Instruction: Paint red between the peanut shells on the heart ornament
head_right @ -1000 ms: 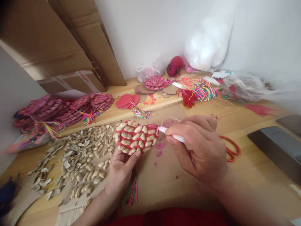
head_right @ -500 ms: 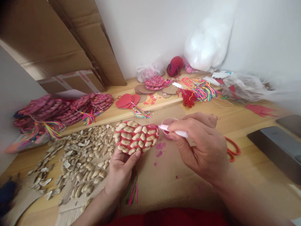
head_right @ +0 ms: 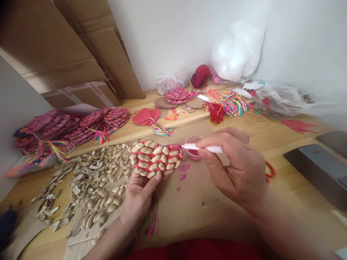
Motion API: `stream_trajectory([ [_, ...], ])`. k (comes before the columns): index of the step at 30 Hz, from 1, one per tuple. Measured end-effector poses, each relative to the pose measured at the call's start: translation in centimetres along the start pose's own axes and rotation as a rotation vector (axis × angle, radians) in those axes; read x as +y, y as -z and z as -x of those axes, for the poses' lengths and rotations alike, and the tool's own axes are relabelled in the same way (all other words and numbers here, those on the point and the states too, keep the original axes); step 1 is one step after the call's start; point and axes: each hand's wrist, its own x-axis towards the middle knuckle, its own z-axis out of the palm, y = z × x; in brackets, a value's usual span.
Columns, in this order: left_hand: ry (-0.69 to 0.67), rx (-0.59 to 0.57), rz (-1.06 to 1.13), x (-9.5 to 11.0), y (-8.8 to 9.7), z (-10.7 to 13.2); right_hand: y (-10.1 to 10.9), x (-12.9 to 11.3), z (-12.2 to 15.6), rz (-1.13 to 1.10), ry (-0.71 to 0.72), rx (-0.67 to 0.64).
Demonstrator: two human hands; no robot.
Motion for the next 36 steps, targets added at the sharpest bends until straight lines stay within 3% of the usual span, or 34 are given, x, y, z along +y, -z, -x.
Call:
stream_trajectory([
  [6,-0.001,0.0,0.0,0.1,-0.1,0.0,-0.1,-0.4,0.0,-0.108,-0.087,-0.003],
  [18,0.011,0.016,-0.023,0.0,0.2,0.2,-0.6,-0.8,0.2,0.003,-0.103,-0.013],
  [30,0.011,0.066,0.014,-0.1,0.0,0.0,-1.1,-0.1,0.5,0.212,0.194,-0.061],
  [36,0.009,0.067,0.027,-0.2,0.0,-0.1,-0.5,-0.4,0.2,0.117,0.06,0.007],
])
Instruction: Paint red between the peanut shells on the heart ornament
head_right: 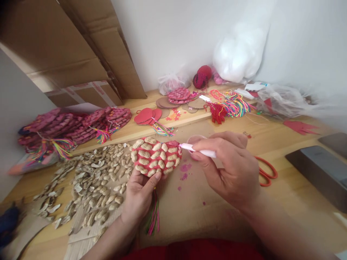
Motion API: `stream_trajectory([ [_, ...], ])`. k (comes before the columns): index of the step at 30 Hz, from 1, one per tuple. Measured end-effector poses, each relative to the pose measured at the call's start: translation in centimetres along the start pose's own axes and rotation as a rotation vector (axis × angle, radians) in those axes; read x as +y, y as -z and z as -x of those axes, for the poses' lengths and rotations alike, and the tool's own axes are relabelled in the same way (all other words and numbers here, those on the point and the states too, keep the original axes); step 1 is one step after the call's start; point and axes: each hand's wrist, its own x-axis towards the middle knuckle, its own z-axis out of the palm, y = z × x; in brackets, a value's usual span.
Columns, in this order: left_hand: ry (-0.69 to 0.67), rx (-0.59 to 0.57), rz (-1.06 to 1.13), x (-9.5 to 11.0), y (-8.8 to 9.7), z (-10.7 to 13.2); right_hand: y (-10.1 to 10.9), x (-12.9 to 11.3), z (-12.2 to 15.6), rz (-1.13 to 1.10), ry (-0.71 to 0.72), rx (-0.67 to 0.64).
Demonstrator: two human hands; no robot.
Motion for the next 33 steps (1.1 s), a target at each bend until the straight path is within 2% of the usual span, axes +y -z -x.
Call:
stream_trajectory([
  [6,-0.04,-0.015,-0.021,-0.37,0.34,-0.08,-0.03,0.06,0.06,-0.098,-0.082,0.0],
  [11,-0.037,-0.005,-0.044,-0.26,0.36,0.03,-0.08,-0.02,0.03,-0.11,-0.115,-0.025],
  [17,-0.025,0.006,-0.07,-0.27,0.38,0.17,-0.56,-0.26,0.37,-0.118,-0.22,-0.024],
  [26,-0.008,0.027,-0.06,-0.29,0.26,0.06,-0.5,0.01,0.46,0.021,-0.068,0.022],
  [29,-0.015,0.02,-0.047,-0.4,0.4,0.06,-0.25,0.12,0.34,0.015,-0.079,0.049],
  [33,-0.015,0.025,-0.057,-0.44,0.4,0.05,-0.2,-0.11,0.1,-0.028,-0.096,0.021],
])
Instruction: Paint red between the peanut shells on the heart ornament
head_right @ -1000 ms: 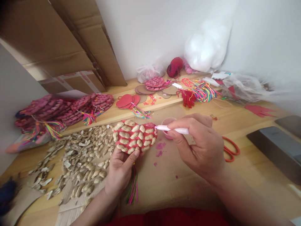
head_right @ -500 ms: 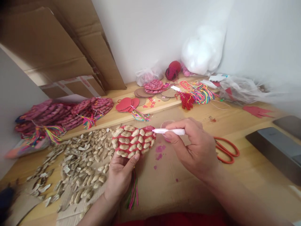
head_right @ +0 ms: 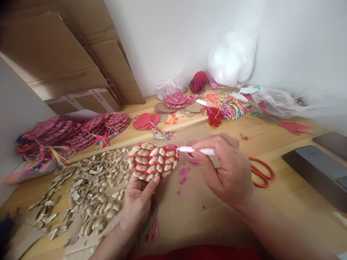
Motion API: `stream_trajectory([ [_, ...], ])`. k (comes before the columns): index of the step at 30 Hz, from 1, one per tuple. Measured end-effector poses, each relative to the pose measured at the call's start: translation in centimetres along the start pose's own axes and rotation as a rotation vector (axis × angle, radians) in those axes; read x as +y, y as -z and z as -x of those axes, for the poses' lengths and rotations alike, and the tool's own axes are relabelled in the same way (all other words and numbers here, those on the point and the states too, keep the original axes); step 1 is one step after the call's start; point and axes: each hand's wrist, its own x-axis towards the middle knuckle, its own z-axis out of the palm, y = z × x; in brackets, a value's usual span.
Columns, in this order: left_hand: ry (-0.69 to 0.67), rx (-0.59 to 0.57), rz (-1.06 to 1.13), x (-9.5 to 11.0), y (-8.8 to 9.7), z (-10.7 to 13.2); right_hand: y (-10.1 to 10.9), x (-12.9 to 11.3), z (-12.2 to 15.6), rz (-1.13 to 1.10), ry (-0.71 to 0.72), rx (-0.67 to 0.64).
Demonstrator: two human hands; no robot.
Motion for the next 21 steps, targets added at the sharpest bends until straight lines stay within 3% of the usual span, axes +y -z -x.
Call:
stream_trajectory([
  [7,-0.01,-0.014,-0.035,0.23,-0.02,0.18,-0.34,-0.09,0.11,0.011,0.007,-0.016],
  [14,-0.009,-0.011,-0.023,0.37,-0.18,0.2,-0.57,0.27,0.45,0.092,0.13,0.004],
  [21,-0.006,0.007,0.022,0.28,-0.14,-0.01,-0.2,0.05,0.29,-0.007,0.003,0.023],
])
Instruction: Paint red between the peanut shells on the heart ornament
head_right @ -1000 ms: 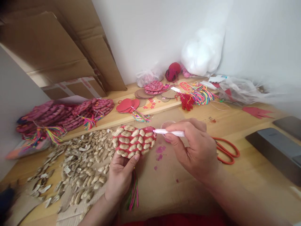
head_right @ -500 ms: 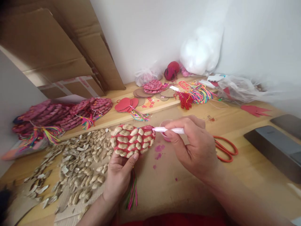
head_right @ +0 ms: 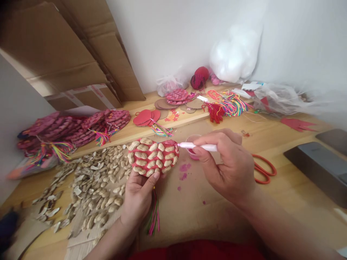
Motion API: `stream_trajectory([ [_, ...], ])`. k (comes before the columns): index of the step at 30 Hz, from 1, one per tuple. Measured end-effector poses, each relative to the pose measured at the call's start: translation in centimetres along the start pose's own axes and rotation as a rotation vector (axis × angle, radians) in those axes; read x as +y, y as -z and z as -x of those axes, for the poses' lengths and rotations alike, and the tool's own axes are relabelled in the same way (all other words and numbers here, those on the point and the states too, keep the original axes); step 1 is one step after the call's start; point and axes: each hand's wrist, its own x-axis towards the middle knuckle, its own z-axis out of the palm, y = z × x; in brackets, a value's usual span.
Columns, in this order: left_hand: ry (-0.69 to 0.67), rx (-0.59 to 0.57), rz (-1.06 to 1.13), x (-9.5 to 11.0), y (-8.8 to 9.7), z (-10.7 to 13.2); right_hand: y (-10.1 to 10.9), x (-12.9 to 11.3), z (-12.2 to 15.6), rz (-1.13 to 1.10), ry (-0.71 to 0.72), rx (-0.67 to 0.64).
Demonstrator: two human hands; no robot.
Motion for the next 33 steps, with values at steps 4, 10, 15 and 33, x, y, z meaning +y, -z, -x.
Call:
stream_trajectory([
  [4,-0.018,-0.003,-0.01,0.0,0.05,0.04,0.01,-0.1,0.03,-0.048,-0.017,-0.019],
  [10,-0.001,-0.01,-0.001,0.13,0.0,0.06,-0.15,0.0,0.08,0.01,0.053,-0.064],
  [15,0.014,-0.009,0.013,0.22,-0.09,0.13,-0.23,0.07,0.03,0.009,0.084,-0.1],
  [33,0.036,0.006,0.031,0.29,-0.08,0.1,-0.16,0.38,-0.18,0.032,0.116,-0.045],
])
